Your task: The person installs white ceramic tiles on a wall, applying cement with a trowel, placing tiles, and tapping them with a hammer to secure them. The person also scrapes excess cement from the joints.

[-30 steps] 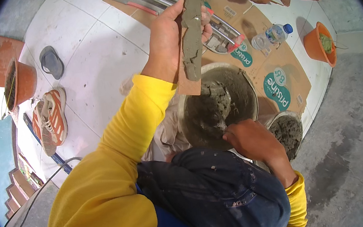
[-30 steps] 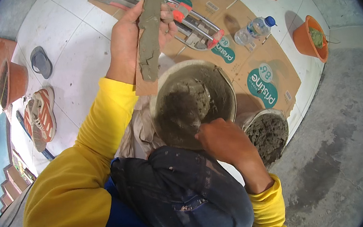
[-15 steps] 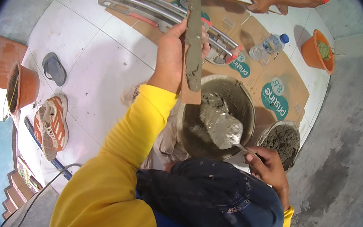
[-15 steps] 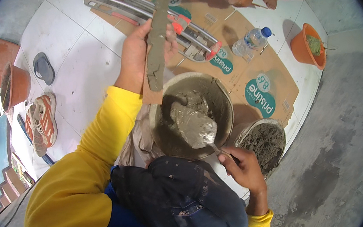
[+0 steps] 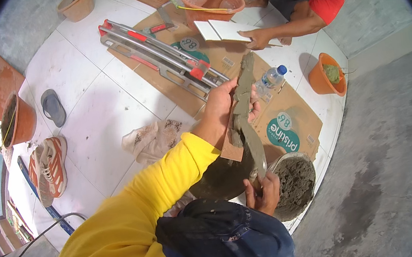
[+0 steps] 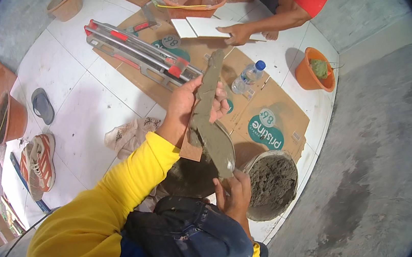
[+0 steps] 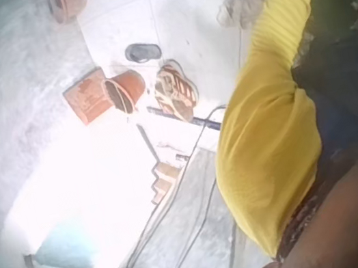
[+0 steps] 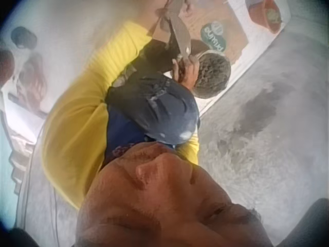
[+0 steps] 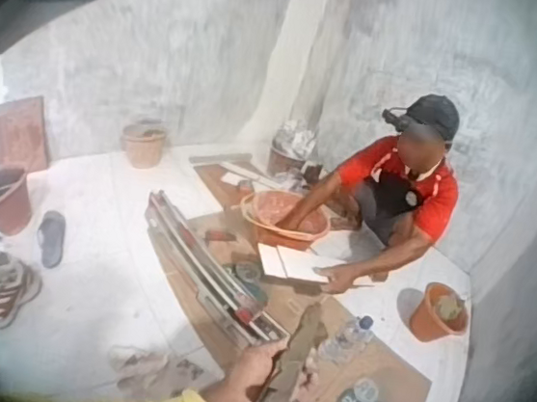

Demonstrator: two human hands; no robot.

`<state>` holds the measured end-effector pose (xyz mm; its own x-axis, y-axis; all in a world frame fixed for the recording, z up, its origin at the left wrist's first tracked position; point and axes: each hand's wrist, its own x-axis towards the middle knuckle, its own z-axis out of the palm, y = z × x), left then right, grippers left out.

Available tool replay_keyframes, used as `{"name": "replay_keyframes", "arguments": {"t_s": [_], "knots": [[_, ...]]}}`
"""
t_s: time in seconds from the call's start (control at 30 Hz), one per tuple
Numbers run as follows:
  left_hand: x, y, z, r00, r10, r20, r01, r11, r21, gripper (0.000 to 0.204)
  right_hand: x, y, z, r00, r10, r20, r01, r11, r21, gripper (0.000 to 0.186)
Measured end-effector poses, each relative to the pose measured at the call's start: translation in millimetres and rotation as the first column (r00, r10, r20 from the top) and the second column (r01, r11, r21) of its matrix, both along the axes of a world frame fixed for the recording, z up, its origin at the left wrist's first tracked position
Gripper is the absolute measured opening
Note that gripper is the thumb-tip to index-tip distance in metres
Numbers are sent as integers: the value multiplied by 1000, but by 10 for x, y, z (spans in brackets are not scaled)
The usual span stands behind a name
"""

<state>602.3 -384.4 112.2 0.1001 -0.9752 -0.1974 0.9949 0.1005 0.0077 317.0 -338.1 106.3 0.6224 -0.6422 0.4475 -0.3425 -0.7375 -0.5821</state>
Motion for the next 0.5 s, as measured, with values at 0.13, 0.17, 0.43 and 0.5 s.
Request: {"name": "replay_keyframes", "arguments": {"t_s": [0.13, 0.17, 0.43, 0.5], "knots": [[-15, -6, 146, 995, 86, -44, -84, 995, 60, 30, -178, 51, -161, 999, -27, 38, 29, 997, -74, 42], [6, -8, 182, 993, 118, 15, -119, 992, 49, 32, -242, 57, -144, 999, -25, 31, 27, 997, -74, 42], [170, -17, 355, 873, 295, 389, -312, 950, -19, 29, -324, -184, 677, 986, -63, -156, 48, 994, -98, 48], [138, -37, 382, 857, 336, 390, -340, 939, -62, 28, -247, -283, 923, 976, -18, -219, -12, 991, -135, 47]]}}
